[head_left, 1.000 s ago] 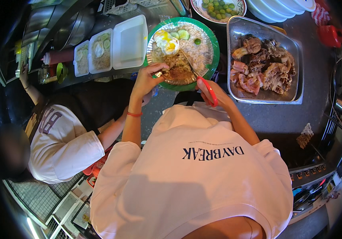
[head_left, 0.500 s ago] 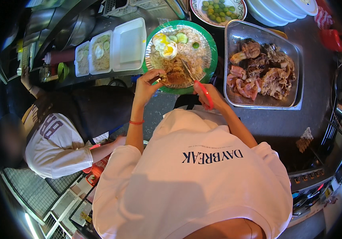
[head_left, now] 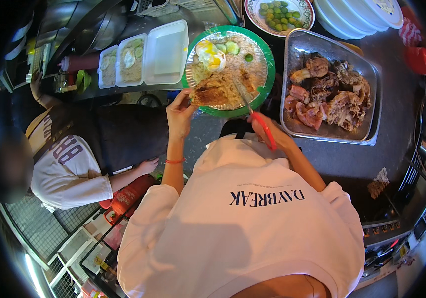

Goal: The person assembles a plate of food by scooping rice onto a foil plate, adding cucumber slices, and cutting pieces of cooked meat with scissors. The person then adds a fried egg and pours sauce over the dish.

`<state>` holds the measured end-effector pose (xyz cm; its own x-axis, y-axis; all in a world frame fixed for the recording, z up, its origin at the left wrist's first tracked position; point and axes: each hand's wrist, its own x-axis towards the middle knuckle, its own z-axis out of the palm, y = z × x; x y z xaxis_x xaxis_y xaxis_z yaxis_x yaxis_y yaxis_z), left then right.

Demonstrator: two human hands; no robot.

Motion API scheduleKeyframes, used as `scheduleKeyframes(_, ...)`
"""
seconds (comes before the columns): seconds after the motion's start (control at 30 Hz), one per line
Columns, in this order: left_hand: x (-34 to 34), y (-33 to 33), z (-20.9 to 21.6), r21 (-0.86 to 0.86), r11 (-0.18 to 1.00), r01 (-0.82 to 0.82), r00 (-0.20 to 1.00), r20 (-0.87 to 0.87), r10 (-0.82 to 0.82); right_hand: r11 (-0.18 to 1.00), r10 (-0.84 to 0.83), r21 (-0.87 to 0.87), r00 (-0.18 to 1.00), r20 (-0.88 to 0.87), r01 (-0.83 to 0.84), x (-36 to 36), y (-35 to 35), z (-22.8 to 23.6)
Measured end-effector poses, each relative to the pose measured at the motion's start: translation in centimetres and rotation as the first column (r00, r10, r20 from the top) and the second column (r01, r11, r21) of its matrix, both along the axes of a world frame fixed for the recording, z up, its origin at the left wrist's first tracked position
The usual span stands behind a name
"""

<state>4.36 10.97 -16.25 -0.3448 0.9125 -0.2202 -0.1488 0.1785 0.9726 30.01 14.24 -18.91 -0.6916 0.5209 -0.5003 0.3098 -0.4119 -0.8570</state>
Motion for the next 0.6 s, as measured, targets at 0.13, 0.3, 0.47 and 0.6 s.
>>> scheduleKeyframes(0.13,2.1,-0.8,0.2,0.164,0.981,-0.102,0.994,-0.021,0.106,0.973,0.158,0.168,0.987,0.016,-0.158,1.4,-2.4,0.0)
scheduleKeyframes(0.3,3.4,-1.4,-0.1,0.162,0.987,-0.002,0.986,-0.162,0.029,0.986,-0.005,0.164,1.000,-0.024,0.009,-0.3,-1.3,0.9)
scheduleKeyframes(0.47,2.2,-0.9,0.7,0.061,0.996,0.069,0.979,-0.197,-0.056,0.998,0.037,-0.058,0.998,0.049,-0.034,0.0,-0.5,1.0)
scheduleKeyframes(0.6,1.2,-0.6,0.1,-0.043,0.991,0.129,0.970,-0.203,-0.135,1.000,-0.020,0.006,0.997,-0.076,0.021,-0.5,-0.3,-0.5)
